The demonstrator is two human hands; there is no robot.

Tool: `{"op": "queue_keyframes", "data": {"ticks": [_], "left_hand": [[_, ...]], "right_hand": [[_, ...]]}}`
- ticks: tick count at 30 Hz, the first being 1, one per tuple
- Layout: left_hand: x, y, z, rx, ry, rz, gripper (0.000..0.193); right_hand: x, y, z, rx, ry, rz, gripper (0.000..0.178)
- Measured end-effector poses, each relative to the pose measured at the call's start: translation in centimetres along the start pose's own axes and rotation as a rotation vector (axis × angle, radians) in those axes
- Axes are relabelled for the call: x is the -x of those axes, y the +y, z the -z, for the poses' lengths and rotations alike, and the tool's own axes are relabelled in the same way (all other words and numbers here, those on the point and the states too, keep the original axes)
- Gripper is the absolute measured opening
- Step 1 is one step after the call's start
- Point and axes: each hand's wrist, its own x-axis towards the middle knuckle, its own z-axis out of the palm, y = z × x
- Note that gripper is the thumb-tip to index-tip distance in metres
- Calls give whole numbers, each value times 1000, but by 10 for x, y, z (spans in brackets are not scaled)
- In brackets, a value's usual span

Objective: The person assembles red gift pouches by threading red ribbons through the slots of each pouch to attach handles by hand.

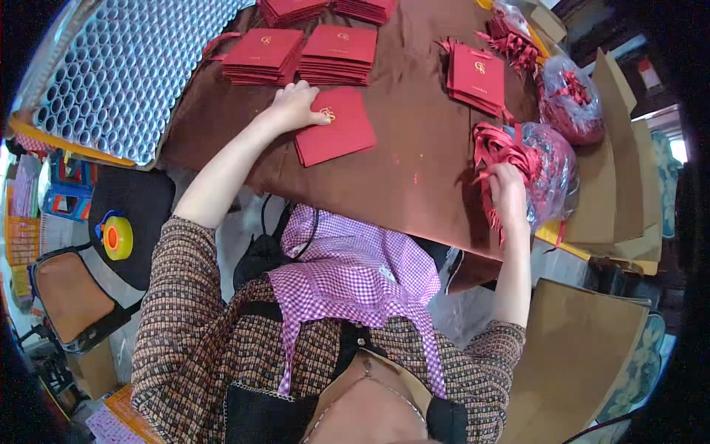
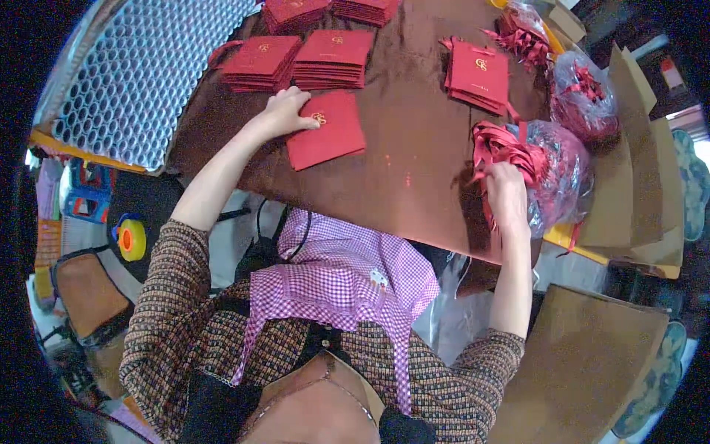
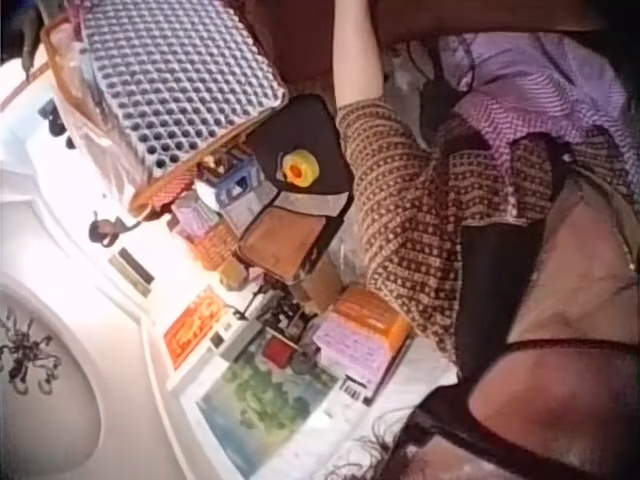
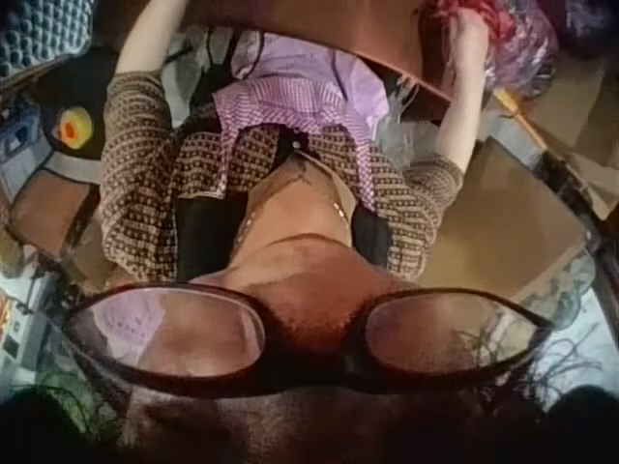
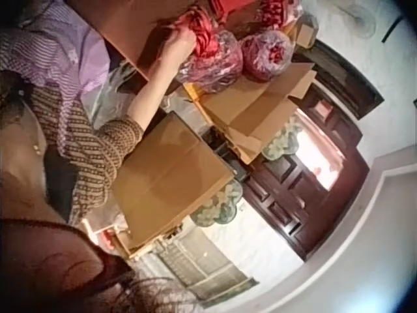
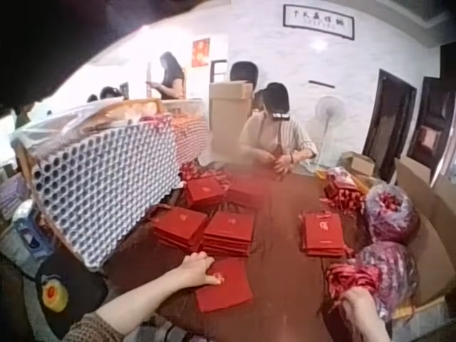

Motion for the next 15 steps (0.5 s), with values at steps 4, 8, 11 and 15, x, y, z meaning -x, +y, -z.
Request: {"op": "queue_keyframes", "data": {"ticks": [4, 8, 11, 15], "left_hand": [[0, -2, -1, 9, 26, 2, 57], [0, 2, -1, -12, 41, 43, 60], [-3, 0, -6, -18, 168, -4, 46], [-2, 15, 2, 415, 166, 2, 20]], "right_hand": [[-8, -12, 10, -434, 161, -241, 22], [-10, -53, 9, -926, 215, -470, 35], [1, -62, -20, -882, 107, -502, 35], [22, -48, -63, -352, 129, -224, 24]]}}
